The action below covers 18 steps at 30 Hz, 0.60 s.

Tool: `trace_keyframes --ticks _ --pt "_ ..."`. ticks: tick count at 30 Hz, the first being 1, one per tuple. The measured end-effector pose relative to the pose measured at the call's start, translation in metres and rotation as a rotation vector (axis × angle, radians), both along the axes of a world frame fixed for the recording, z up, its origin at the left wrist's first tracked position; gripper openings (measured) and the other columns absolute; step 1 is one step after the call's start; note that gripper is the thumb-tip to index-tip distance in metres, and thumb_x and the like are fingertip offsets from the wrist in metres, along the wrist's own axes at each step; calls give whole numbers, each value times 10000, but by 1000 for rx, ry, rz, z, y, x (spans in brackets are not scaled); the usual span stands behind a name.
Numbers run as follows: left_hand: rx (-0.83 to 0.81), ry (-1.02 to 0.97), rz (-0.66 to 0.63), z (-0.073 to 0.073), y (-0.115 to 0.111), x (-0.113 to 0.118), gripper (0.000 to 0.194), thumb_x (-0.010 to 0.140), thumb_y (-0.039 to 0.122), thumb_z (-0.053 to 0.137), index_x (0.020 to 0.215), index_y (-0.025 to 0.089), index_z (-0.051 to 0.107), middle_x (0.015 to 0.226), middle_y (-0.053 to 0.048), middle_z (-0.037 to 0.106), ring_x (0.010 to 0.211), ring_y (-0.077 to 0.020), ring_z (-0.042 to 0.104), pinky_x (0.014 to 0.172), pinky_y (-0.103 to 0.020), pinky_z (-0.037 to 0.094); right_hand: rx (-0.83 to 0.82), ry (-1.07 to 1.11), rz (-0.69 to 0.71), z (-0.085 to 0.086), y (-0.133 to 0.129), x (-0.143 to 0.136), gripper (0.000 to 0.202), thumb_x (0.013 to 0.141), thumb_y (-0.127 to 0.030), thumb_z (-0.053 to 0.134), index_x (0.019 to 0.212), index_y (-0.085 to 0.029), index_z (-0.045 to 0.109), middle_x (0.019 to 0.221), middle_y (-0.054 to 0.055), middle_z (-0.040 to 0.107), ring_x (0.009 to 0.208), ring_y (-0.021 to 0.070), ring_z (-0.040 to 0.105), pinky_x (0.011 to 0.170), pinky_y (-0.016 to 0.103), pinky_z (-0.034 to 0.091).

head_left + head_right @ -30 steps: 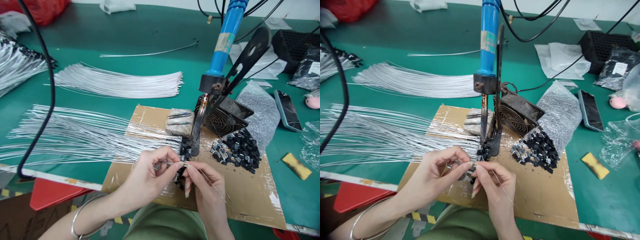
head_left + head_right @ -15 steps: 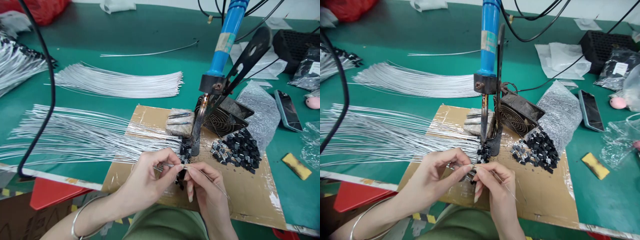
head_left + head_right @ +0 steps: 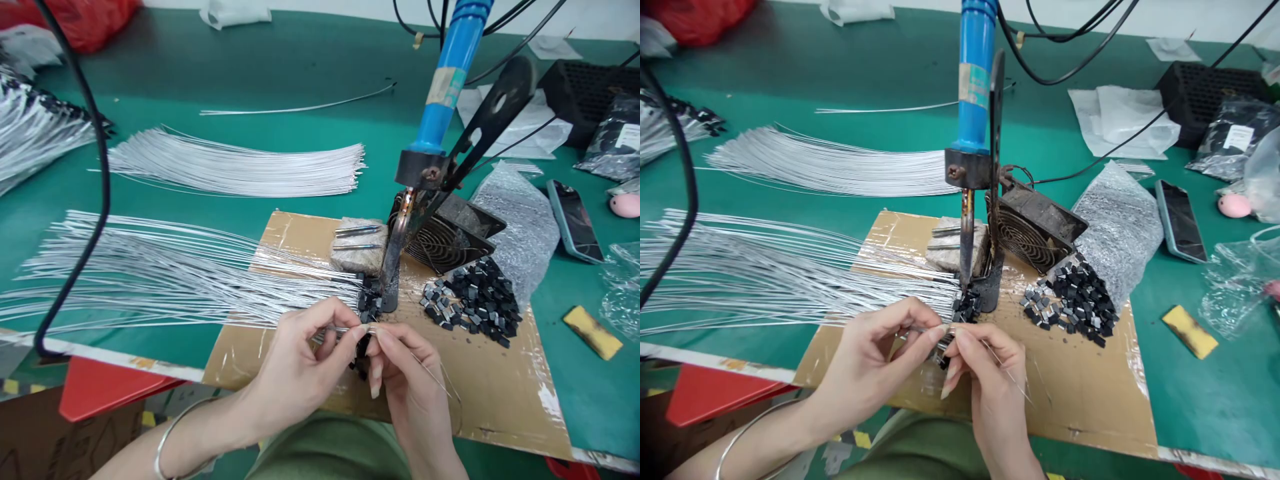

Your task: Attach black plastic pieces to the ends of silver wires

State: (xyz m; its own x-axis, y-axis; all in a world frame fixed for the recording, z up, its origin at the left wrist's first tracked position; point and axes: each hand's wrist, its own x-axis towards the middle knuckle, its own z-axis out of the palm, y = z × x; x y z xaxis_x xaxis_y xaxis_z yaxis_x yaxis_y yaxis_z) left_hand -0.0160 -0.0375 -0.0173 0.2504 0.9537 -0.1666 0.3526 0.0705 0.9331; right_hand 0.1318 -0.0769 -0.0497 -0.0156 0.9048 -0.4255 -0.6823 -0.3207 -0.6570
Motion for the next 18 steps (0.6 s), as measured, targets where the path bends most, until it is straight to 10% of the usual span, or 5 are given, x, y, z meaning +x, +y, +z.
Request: trace_keyframes --ticks 18 --pt "-25 -57 113 -5 -2 5 189 942 313 651 805 184 667 637 -14 655 558 -134 574 507 -240 432 32 -19 -79 3 2 -7 226 836 -437 869 874 -214 878 712 15 752 535 81 644 510 153 604"
